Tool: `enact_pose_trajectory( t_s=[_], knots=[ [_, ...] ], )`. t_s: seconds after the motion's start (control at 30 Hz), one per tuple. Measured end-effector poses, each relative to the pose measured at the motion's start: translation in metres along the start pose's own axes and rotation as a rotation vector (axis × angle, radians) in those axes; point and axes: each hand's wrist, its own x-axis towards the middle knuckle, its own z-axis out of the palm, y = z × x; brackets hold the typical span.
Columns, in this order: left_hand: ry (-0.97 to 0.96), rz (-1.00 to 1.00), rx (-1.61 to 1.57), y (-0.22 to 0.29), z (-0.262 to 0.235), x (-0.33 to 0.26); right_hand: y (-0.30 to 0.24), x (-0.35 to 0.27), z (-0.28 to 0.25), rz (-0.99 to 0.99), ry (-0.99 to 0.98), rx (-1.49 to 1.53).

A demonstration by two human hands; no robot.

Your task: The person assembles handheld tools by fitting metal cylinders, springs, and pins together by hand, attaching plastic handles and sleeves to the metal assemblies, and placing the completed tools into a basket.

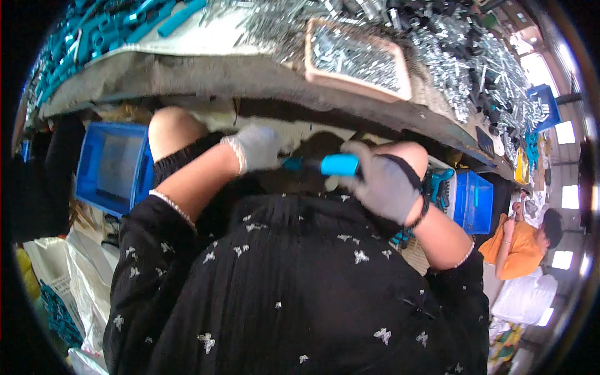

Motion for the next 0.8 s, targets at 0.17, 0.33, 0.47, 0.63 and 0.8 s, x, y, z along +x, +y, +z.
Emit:
enact_pose_trajectory(
  t_s=[0.17, 0.33, 0.47, 0.63, 0.8],
  knots=[
    [0.316, -0.202, -0.209, -0.037, -0.01, -0.003, 0.064, 0.064, 0.03, 0.407, -0.138, 0.284],
    [0.237, -0.2, -0.412, -0.05, -0.003, -0.002, 0.071, 0.099, 0.041, 0.52, -0.262, 0.289],
    [0.152, -0.258, -0.44, -0.045, -0.014, -0.006, 0.087, 0.109, 0.057, 0.234, -0.145, -0.068],
    [0.297, -0.293, -0.316, -0.046, -0.003, -0.002, 0.088, 0.12, 0.061, -0.027, -0.107, -0.312],
    [0.119, -0.29, -0.432, -0.043, -0.02, 0.0, 0.106, 0.135, 0.089, -0.037, -0.334, -0.47]
  ],
)
